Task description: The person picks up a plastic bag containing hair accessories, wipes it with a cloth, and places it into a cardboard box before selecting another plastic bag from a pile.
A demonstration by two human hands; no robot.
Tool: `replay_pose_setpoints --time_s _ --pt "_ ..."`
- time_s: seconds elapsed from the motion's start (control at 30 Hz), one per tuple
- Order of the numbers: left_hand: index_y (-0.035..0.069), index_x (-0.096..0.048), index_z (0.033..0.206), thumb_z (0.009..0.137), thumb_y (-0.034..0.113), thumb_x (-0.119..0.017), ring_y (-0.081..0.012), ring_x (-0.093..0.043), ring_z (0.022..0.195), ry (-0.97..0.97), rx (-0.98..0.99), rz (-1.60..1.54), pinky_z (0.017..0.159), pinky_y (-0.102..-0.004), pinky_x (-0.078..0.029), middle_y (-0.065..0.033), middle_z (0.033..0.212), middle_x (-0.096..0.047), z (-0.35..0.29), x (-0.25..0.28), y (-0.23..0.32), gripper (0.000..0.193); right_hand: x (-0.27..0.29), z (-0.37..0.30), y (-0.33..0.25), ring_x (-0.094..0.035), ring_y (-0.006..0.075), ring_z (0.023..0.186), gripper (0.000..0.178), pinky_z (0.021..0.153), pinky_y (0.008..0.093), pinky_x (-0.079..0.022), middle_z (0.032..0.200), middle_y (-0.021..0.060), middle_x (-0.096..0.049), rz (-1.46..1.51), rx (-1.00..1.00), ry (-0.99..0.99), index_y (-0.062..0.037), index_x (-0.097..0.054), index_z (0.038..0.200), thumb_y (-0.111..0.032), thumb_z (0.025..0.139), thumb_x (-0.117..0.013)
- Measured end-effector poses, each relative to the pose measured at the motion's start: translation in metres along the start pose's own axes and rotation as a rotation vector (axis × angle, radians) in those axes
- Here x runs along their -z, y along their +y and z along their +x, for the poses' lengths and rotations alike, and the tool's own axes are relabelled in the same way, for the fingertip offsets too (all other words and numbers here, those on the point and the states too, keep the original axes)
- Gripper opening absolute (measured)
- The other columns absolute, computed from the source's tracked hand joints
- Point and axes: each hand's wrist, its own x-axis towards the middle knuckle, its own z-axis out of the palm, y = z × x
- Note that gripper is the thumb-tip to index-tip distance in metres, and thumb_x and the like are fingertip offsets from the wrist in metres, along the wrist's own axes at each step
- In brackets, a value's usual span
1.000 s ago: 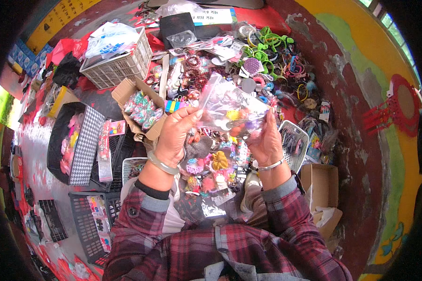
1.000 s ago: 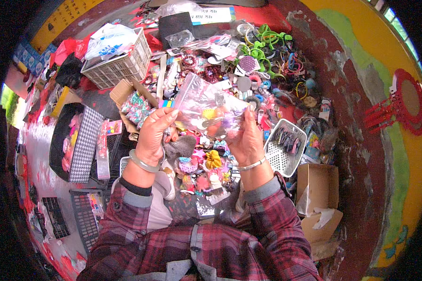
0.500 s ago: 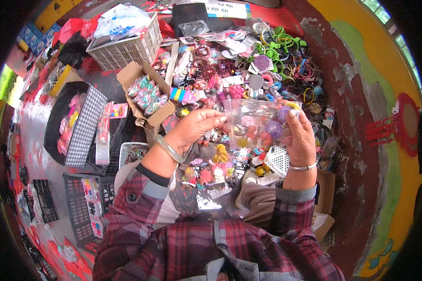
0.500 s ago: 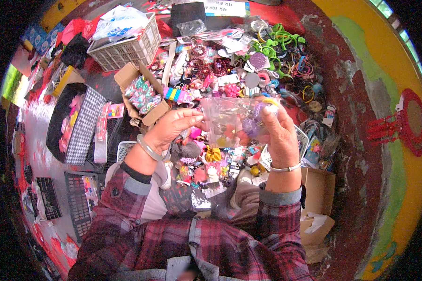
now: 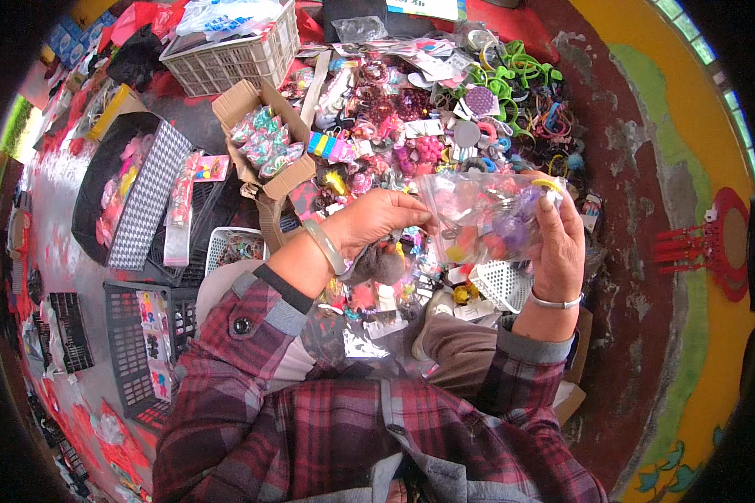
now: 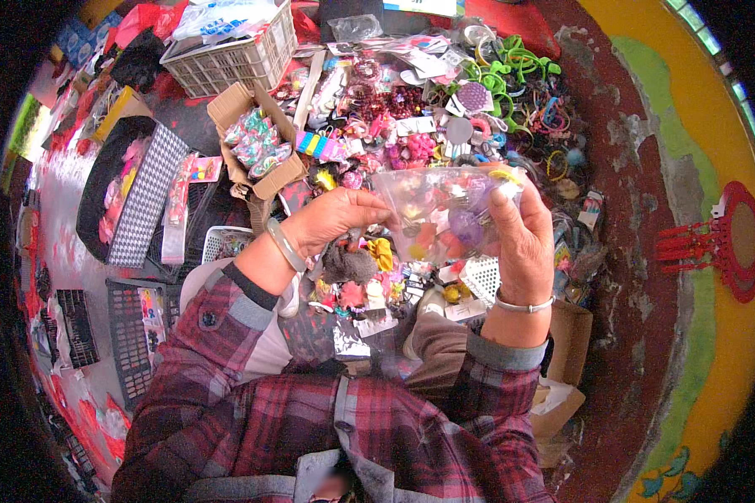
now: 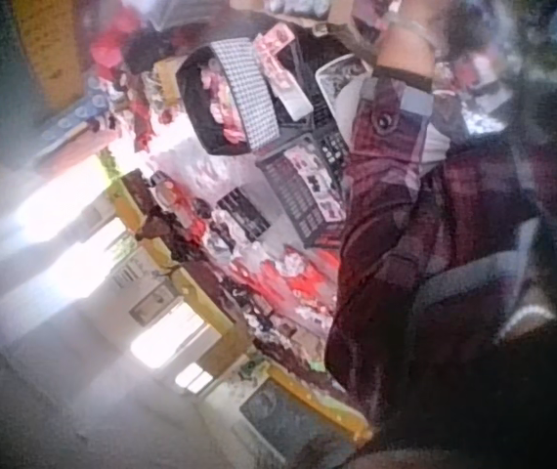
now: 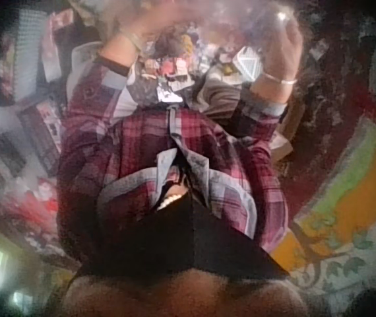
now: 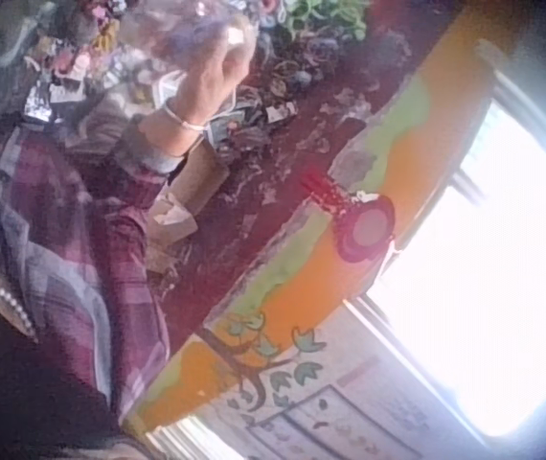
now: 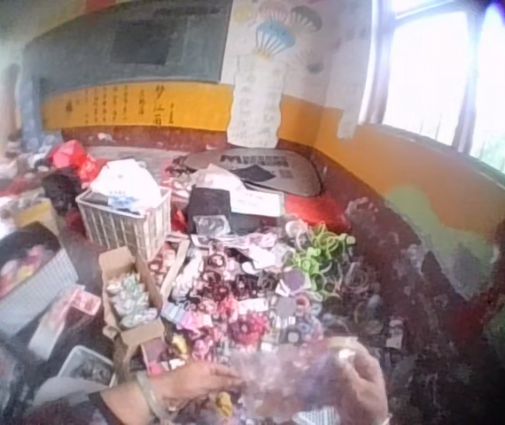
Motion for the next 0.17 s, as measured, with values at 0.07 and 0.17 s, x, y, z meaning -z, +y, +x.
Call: replay_pose_setpoints --time_s 0.07,0.17 --pt "0.004 -0.066 0.1 0.088 0.018 -0.059 -0.0022 -0.05 0.051 -0.008 -0.064 0.026 0.043 -0.0179 -0.042 -0.0009 0.088 -0.067 -0.001 0.001 0.0 0.02 0.001 -0.001 0.0 -0.06 0.015 0.092 0.032 0.081 0.0275 -0.048 0.103 0.0085 -0.062 -0.035 0.011 0.032 0.0014 -0.054 0.115 -0.021 0.091 -0.054" --pt "0.005 -0.065 0.107 0.088 0.018 -0.059 -0.0081 -0.062 0.08 0.024 -0.104 0.061 0.075 -0.0189 -0.047 -0.0051 0.097 -0.067 0.008 0.011 -0.011 0.024 0.001 -0.002 0.001 -0.062 0.0187 0.094 0.032 0.082 0.0296 -0.051 0.104 0.0121 -0.062 -0.016 0.018 -0.005 0.0026 -0.054 0.115 -0.021 0.093 -0.05"
